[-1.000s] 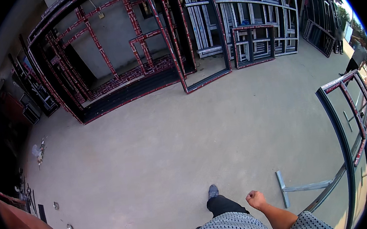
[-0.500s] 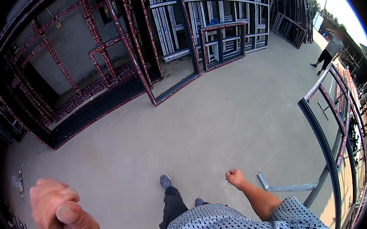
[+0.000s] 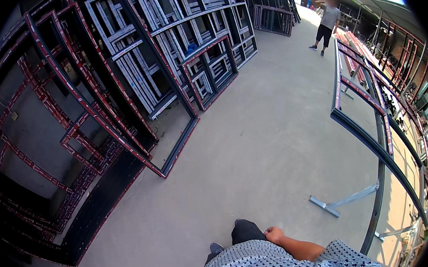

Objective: The person assembles a large window frame by hand, fitting metal profile pieces together on a flat surface. They lift and reposition the frame, then walk to a storage rack to retrieve additional frame components.

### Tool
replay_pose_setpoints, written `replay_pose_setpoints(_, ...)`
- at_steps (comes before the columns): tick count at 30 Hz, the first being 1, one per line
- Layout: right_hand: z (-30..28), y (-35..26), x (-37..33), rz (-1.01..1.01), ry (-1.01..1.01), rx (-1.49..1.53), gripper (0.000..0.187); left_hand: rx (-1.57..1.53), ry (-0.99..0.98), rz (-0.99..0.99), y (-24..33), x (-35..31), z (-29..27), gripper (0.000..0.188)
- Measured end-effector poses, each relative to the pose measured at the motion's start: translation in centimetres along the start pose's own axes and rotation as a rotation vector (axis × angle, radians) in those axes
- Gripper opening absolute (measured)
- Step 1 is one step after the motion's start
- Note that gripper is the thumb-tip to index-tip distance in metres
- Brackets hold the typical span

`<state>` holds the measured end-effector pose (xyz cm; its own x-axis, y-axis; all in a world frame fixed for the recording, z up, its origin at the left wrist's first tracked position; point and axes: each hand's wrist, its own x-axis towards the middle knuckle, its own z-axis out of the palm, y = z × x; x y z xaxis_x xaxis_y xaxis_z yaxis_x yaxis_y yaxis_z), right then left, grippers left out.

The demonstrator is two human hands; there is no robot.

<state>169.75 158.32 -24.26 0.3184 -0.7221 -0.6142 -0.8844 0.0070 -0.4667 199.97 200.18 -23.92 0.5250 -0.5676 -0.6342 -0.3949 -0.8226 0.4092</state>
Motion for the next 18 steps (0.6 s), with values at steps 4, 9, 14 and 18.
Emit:
replay_pose_setpoints(4,-1.0,-6.8,5.8,0.069,-0.120,0.123,0.026,0.481,0.349,0.268,-10.9,10.1,-1.2,0.019)
replay_pose_setpoints(9,-1.8,-14.5,16.8,0.054,-0.171,0.128,0.026,0.246,0.574,0.314,-12.0,16.6,-8.9,0.003)
replay_pose_setpoints(14,-4.5,-22.9,27.4,-0.033,-0.173,0.005,0.027,0.303,0.570,0.208,-4.1,18.5,-11.5,0.004)
replay_pose_setpoints(18,-8.5,-32.6,34.9,-0.226,-0.073,0.034,0.029,0.419,0.597,0.217,1.3,21.2,-10.4,0.013)
